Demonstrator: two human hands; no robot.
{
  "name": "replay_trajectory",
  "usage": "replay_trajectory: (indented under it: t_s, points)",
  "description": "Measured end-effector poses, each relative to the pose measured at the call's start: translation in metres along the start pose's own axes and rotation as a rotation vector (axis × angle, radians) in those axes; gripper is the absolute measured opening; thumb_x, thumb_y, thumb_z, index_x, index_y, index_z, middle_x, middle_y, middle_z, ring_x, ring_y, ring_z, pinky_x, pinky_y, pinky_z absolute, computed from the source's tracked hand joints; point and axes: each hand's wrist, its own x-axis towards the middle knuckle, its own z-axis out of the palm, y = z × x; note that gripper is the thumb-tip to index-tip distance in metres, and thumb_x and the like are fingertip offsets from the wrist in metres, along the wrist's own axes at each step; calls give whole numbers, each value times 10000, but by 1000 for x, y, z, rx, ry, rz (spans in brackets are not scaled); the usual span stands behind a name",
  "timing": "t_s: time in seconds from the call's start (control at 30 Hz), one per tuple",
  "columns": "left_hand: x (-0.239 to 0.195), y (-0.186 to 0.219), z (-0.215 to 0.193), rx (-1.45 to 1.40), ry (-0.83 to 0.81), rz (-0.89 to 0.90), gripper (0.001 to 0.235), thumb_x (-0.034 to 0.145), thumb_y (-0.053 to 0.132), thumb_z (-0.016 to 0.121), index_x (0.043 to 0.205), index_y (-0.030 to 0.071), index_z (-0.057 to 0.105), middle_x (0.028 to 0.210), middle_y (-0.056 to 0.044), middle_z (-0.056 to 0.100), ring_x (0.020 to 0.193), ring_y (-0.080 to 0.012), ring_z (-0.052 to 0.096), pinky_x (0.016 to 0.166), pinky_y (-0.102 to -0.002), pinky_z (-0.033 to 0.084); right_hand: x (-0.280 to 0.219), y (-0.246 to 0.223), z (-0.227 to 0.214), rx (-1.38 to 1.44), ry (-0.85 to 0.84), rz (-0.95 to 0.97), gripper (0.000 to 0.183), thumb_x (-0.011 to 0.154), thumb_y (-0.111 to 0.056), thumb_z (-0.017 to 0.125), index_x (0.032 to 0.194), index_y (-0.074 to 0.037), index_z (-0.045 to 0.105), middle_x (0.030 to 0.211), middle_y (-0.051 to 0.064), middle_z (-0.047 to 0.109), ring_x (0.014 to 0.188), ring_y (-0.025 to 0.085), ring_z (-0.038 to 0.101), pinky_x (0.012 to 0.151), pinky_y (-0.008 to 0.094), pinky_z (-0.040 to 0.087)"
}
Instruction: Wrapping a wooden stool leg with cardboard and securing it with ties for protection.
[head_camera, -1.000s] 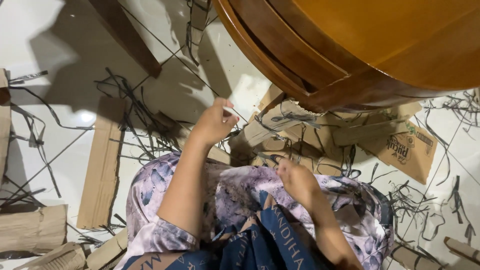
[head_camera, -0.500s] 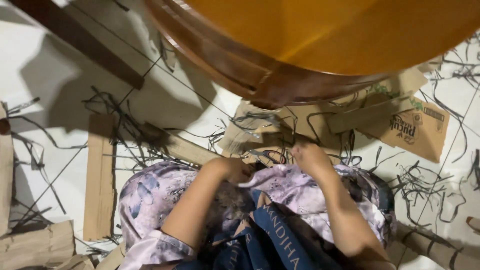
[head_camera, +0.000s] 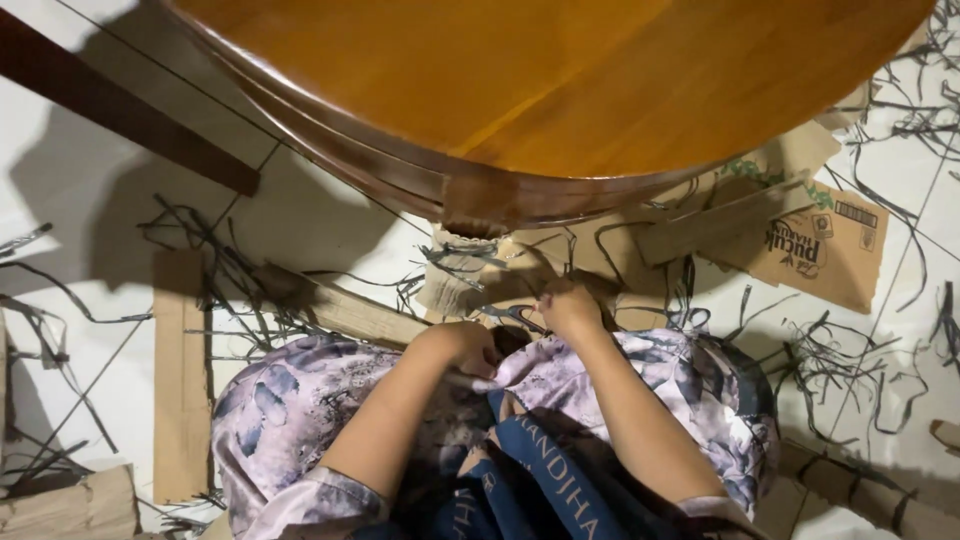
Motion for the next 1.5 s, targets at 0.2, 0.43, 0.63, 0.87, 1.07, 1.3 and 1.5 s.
replay_trajectory:
  t_s: [0.2, 0.43, 0.63, 0.87, 1.07, 1.3, 1.5]
  points:
    - [-83, 23, -24, -347, 346, 50, 523, 881, 365, 711, 1321, 90, 646, 1222, -184, 714, 1225, -361, 637, 1063, -477, 487, -81, -38, -76, 1016, 37, -205, 194, 798, -98, 833, 942, 16, 768, 772, 183, 747, 635, 208, 690, 568, 299, 566]
    - [-105, 35, 20, -592, 458, 434, 284, 972, 317, 606, 877, 84, 736, 850, -149, 772, 939, -372, 719, 899, -462, 521, -155, -9, -45, 1432, -39, -411, 207, 846, -42, 791, 983, 81, 698, 720, 153, 713, 567, 216, 691, 521, 276, 570]
    - [-160, 38, 83, -639, 721, 716, 167, 933, 201, 720, 868, 49, 741, 987, -166, 719, 951, -347, 667, 908, -446, 502, -242, 3, -40, 1662, -272, -650, 157, 948, -126, 690, 919, 20, 640, 838, 211, 709, 679, 233, 675, 622, 316, 529]
    - [-272, 65, 170, -782, 1104, 774, 298, 1012, 324, 553, 875, 92, 681, 1101, -69, 715, 1029, -183, 664, 939, -320, 493, -355, -30, -49, 920, -331, -606, 196, 871, -207, 763, 1026, -90, 744, 913, 13, 709, 778, 116, 631, 720, 253, 489]
    - [-317, 60, 223, -678, 1315, 770, 305, 1021, 282, 542, 801, 104, 655, 1069, -55, 738, 993, -193, 684, 927, -347, 508, -422, -29, -47, 595, -206, -506, 244, 826, -47, 738, 1009, -128, 878, 942, 17, 867, 863, 120, 775, 819, 269, 577]
    - [-359, 47, 242, -642, 1124, 876, 211, 972, 210, 639, 831, 90, 741, 1072, -73, 726, 943, -184, 702, 830, -312, 595, -500, -14, -87, 349, 263, -1079, 164, 919, -269, 685, 892, -171, 814, 829, -34, 820, 694, 126, 764, 635, 268, 540]
    - [-346, 46, 185, -512, 852, 936, 169, 971, 245, 657, 873, 141, 747, 1093, -48, 736, 956, -132, 693, 880, -280, 593, -505, -10, -163, -287, 208, -661, 162, 889, -255, 696, 1000, -294, 807, 1035, -68, 821, 924, 107, 784, 761, 249, 747]
